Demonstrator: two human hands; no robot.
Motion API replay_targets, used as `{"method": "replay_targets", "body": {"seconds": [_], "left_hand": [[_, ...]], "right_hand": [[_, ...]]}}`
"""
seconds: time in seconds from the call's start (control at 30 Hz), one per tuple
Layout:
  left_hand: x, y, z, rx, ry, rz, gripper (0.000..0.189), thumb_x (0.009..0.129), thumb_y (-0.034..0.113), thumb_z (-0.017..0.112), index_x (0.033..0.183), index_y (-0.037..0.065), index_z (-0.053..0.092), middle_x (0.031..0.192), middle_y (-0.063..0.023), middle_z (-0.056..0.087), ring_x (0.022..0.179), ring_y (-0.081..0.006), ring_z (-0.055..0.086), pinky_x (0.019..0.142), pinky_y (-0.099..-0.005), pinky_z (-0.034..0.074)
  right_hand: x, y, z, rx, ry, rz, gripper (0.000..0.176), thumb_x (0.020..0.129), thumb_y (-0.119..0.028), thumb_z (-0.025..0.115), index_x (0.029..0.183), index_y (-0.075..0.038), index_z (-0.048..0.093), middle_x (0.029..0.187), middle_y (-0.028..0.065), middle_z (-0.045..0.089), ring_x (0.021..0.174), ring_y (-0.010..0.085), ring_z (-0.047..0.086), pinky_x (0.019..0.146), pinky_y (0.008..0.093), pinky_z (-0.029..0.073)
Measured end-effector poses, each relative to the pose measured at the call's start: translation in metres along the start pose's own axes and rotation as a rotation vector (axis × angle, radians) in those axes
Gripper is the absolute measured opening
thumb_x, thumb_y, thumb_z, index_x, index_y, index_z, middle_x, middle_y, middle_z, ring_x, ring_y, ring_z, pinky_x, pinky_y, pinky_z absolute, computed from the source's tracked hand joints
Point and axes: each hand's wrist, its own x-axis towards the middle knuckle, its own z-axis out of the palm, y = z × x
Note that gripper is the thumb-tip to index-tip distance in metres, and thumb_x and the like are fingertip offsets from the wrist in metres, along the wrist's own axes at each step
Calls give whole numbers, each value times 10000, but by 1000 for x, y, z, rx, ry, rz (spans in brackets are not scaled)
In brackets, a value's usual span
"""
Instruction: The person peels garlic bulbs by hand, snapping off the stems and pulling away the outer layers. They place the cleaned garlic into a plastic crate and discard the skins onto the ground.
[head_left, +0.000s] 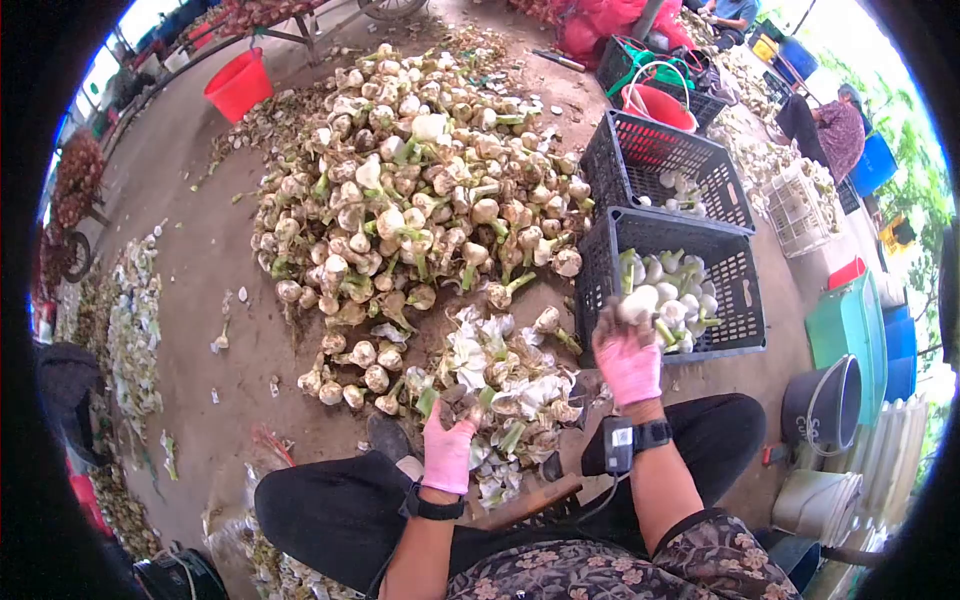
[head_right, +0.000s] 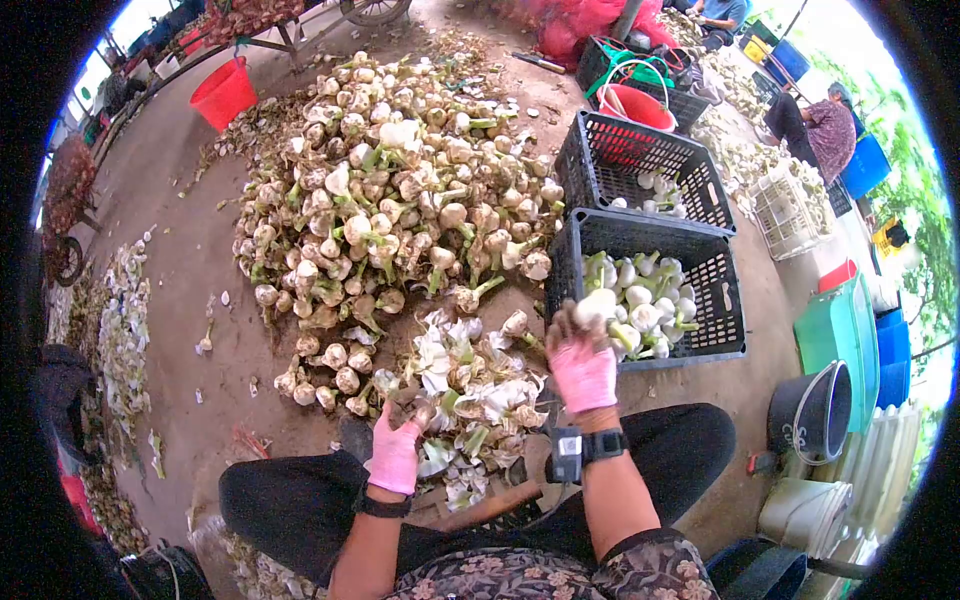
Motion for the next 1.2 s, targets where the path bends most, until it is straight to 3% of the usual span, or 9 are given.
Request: {"method": "replay_targets", "body": {"seconds": [0.1,0.17,0.23,0.37,0.53,0.57,0.83,1.17,1.2], "left_hand": [[-1,3,7,70,-21,-25,646,789,-115,568,1366,-65,281,1098,-100,547,850,-119,569,744,-228,488],[2,5,9,144,-19,-29,642,776,-114,567,1358,-71,298,1095,-93,546,839,-111,561,727,-217,481],[5,0,5,265,-34,28,616,763,-96,570,1332,-83,333,1074,-78,554,829,-101,551,715,-211,474],[7,3,8,272,-101,12,485,782,-78,566,1251,-31,454,1111,-60,549,954,-109,547,801,-227,467],[12,8,14,306,-77,25,412,786,-38,582,1189,-30,498,1032,-57,585,937,-129,557,849,-256,445],[19,2,12,304,-74,27,412,786,-38,582,1189,-30,498,1032,-57,585,937,-129,557,849,-256,445],[21,11,3,17,15,99,476,801,-80,587,1241,-25,412,1129,-73,557,1008,-144,556,880,-268,457],[-4,33,-7,133,-173,283,494,802,-20,663,1251,-10,455,1163,-91,558,1018,-137,562,895,-269,468],[-5,31,-9,55,-181,281,487,805,-37,652,1250,-7,454,1184,-96,545,1022,-143,564,905,-269,467]], "right_hand": [[19,-2,-16,-240,149,77,355,909,-156,525,1247,-54,482,1146,118,594,1004,228,578,869,361,491],[45,26,-25,-791,434,110,406,853,-107,595,1237,-49,476,979,114,625,780,205,607,669,322,505],[77,35,-76,-1325,397,-2,421,754,-71,692,1136,-58,517,954,82,626,778,189,606,618,291,497],[126,48,-113,-1654,694,138,687,734,-189,721,1327,-53,401,1034,130,593,823,247,615,712,343,493],[136,73,-171,-2119,576,80,561,653,-208,768,1146,-46,555,1012,171,643,946,293,616,840,362,473],[114,83,-114,-2012,448,274,556,648,-187,761,1159,-70,575,1020,170,643,955,298,614,856,352,471],[-2,129,26,-1961,-674,174,644,644,75,543,1267,-84,510,1218,165,566,1153,314,523,976,344,407],[-45,115,64,-1140,-540,398,626,714,137,527,1319,39,402,1321,110,480,1219,206,464,1054,315,336],[-46,115,66,-888,-314,406,584,750,120,528,1315,38,406,1317,113,482,1213,194,467,1051,309,339]]}}
